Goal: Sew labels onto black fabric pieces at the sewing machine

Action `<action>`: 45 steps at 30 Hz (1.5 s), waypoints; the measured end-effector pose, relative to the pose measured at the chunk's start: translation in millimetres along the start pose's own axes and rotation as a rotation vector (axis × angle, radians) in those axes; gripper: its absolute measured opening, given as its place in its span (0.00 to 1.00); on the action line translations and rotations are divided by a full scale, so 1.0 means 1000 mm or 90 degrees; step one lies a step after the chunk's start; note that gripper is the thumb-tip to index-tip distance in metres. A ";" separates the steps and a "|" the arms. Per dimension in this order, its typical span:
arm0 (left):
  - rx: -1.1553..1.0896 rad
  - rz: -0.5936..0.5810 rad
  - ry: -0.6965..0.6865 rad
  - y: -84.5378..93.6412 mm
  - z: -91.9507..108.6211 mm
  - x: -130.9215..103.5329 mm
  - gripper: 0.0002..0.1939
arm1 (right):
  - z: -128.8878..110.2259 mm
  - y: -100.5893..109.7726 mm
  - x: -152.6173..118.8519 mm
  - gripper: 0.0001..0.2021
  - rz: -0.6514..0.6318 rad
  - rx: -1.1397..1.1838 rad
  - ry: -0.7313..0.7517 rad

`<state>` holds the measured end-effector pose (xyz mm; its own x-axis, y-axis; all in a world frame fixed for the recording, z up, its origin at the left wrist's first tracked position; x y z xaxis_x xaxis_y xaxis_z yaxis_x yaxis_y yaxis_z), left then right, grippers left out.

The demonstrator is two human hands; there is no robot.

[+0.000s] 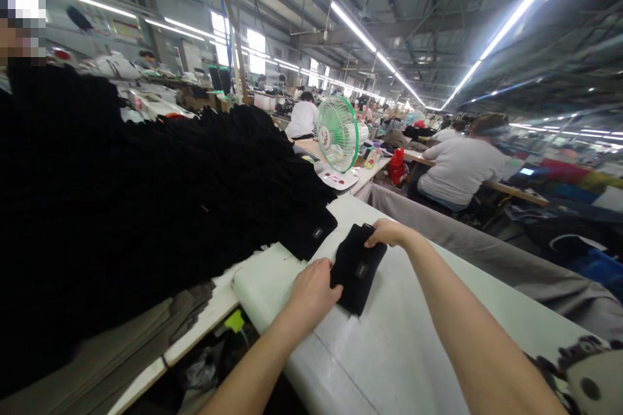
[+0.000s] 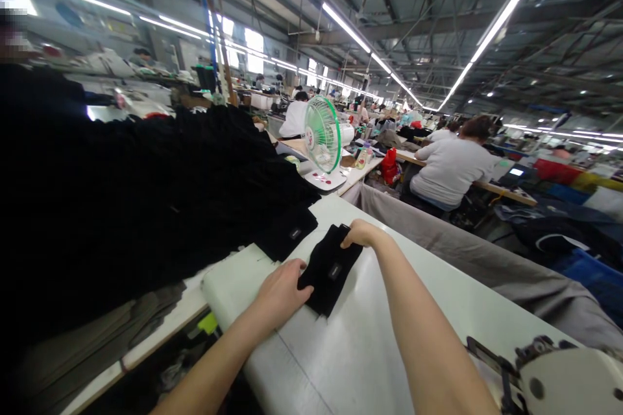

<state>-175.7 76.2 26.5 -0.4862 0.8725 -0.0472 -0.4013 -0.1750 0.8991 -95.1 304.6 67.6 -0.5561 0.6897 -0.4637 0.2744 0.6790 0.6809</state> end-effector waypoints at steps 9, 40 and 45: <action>-0.059 0.223 0.052 0.064 -0.050 0.028 0.02 | -0.057 -0.007 0.022 0.16 0.017 0.091 0.121; -0.441 -0.160 -0.229 0.035 0.005 -0.050 0.23 | 0.048 -0.077 -0.204 0.21 0.510 0.207 0.451; -0.389 -0.115 -0.258 0.022 0.017 -0.082 0.20 | 0.064 -0.101 -0.253 0.15 0.608 0.054 0.575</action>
<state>-131.6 8.1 57.6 -0.0958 0.9905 0.0983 -0.8643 -0.1317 0.4854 67.9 77.1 80.2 -0.4331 0.5165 0.7387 0.8782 0.0573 0.4748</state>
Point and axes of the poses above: each hand's wrist, its own x-axis towards the middle knuckle, its own y-axis out of the back of the hand, z = x × y, the point moved 2 cm from there along x, towards the middle knuckle, and after that the axes turned 7 degrees about x, right-handed, at the moved point
